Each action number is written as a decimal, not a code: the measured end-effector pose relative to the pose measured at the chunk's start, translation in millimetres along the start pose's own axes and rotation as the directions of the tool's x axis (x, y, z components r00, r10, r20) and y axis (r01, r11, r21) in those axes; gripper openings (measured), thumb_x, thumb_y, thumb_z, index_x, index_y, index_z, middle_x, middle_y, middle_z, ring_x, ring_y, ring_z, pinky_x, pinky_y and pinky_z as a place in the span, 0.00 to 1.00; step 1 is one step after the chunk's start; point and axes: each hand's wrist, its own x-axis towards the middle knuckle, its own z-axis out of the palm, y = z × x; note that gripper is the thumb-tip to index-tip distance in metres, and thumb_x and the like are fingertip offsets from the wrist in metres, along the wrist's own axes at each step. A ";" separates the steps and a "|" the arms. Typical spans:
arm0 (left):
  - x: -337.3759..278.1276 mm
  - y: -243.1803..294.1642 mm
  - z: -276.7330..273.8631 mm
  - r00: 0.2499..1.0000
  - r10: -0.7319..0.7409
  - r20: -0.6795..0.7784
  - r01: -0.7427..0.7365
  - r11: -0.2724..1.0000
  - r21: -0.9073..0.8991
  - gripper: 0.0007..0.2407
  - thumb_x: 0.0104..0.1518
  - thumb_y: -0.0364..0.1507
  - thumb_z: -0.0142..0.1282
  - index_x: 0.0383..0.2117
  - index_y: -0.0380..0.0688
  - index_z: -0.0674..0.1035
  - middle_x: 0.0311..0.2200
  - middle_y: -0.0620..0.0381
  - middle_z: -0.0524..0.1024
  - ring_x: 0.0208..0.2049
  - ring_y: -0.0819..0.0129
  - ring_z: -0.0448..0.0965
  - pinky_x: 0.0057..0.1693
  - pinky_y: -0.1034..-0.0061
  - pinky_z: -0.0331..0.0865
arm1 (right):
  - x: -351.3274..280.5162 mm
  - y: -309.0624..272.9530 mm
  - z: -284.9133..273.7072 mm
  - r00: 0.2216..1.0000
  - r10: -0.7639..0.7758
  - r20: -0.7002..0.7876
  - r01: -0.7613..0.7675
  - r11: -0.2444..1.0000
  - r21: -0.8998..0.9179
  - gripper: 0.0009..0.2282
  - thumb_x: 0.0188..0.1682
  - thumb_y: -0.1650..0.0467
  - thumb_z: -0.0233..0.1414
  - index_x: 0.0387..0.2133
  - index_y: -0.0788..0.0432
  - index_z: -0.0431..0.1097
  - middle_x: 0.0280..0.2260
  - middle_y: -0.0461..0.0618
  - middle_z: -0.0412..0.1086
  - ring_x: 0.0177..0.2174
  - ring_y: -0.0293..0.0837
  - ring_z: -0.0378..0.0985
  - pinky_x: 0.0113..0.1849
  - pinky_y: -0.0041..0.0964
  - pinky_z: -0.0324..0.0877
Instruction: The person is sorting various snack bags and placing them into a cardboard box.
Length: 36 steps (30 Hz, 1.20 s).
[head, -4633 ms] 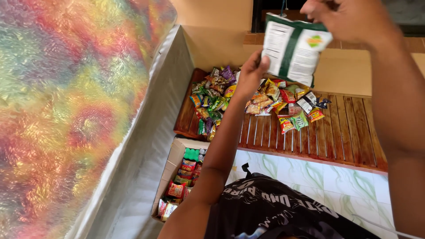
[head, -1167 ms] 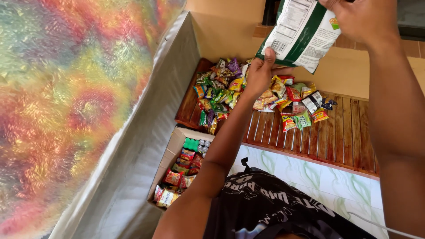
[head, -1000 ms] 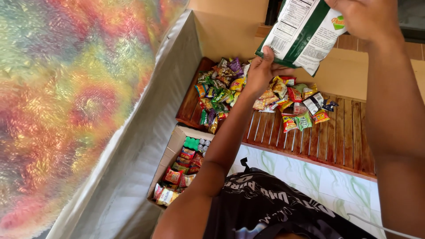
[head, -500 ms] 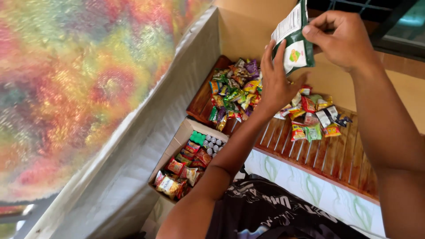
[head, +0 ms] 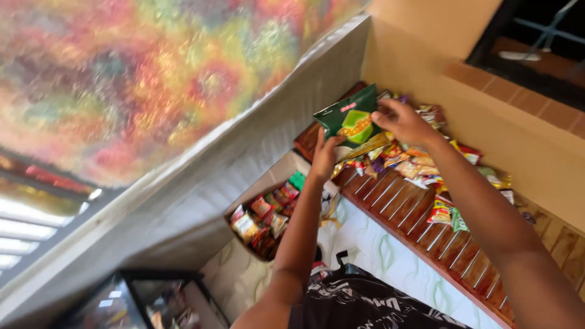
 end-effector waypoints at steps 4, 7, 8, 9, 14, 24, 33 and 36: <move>-34.8 1.1 -76.8 0.972 -0.105 -0.210 0.086 0.991 -0.098 0.17 0.60 0.31 0.52 0.56 0.45 0.71 0.49 0.56 0.76 0.51 0.70 0.74 0.58 0.74 0.68 | 19.3 24.0 81.3 0.965 0.208 0.161 -0.213 0.977 0.016 0.27 0.52 0.60 0.57 0.60 0.62 0.63 0.51 0.54 0.73 0.48 0.42 0.76 0.47 0.36 0.73; -71.1 5.8 -123.0 0.906 -0.040 -0.421 0.131 0.973 0.189 0.18 0.62 0.36 0.57 0.54 0.39 0.75 0.49 0.52 0.78 0.49 0.69 0.75 0.57 0.75 0.67 | 29.6 71.1 146.9 0.933 0.225 0.280 -0.224 0.974 -0.036 0.29 0.49 0.61 0.58 0.61 0.63 0.62 0.51 0.53 0.72 0.47 0.42 0.75 0.47 0.38 0.72; -82.6 7.6 -135.8 0.878 -0.025 -0.478 0.164 0.954 0.251 0.19 0.61 0.38 0.58 0.53 0.39 0.75 0.47 0.52 0.78 0.47 0.68 0.76 0.55 0.73 0.69 | 28.1 87.2 167.9 0.921 0.190 0.339 -0.200 0.980 -0.007 0.28 0.49 0.61 0.59 0.59 0.64 0.63 0.50 0.53 0.72 0.47 0.42 0.75 0.46 0.38 0.73; -92.4 13.4 -152.9 0.846 0.004 -0.533 0.195 0.928 0.316 0.20 0.59 0.39 0.58 0.53 0.39 0.75 0.46 0.51 0.79 0.45 0.68 0.77 0.52 0.72 0.70 | 31.5 102.4 193.9 0.906 0.142 0.398 -0.168 0.985 0.030 0.26 0.49 0.62 0.60 0.57 0.65 0.64 0.50 0.52 0.72 0.46 0.42 0.75 0.45 0.37 0.74; -141.7 -28.3 -243.8 0.727 0.179 -0.663 0.347 0.736 0.580 0.26 0.59 0.45 0.60 0.53 0.35 0.74 0.44 0.46 0.79 0.45 0.64 0.79 0.52 0.69 0.71 | 37.1 161.1 302.5 0.804 0.232 0.547 -0.366 0.919 0.149 0.24 0.47 0.65 0.61 0.54 0.64 0.65 0.46 0.51 0.72 0.45 0.42 0.76 0.43 0.36 0.76; -206.9 -64.2 -380.0 0.595 0.313 -0.740 0.533 0.536 0.655 0.28 0.56 0.48 0.65 0.50 0.34 0.78 0.40 0.41 0.81 0.42 0.53 0.81 0.50 0.61 0.74 | 19.5 302.0 494.1 0.726 0.304 0.617 -0.434 0.898 0.067 0.24 0.47 0.67 0.62 0.54 0.66 0.66 0.50 0.54 0.74 0.51 0.46 0.75 0.52 0.42 0.70; -234.5 -125.4 -467.6 0.481 0.160 -0.862 0.676 0.558 0.480 0.27 0.52 0.43 0.67 0.53 0.38 0.76 0.45 0.45 0.82 0.46 0.54 0.83 0.51 0.63 0.75 | -9.1 426.0 598.2 0.675 0.384 0.630 -0.478 0.878 -0.023 0.24 0.46 0.69 0.62 0.54 0.68 0.66 0.48 0.58 0.74 0.49 0.48 0.76 0.49 0.42 0.72; -243.5 -157.4 -496.8 0.417 0.107 -0.902 0.751 0.519 0.409 0.27 0.49 0.42 0.68 0.53 0.42 0.77 0.45 0.48 0.83 0.46 0.55 0.83 0.52 0.63 0.75 | -10.4 464.0 616.8 0.700 0.401 0.591 -0.469 0.882 -0.043 0.24 0.47 0.70 0.63 0.55 0.68 0.64 0.49 0.56 0.72 0.49 0.45 0.74 0.49 0.41 0.71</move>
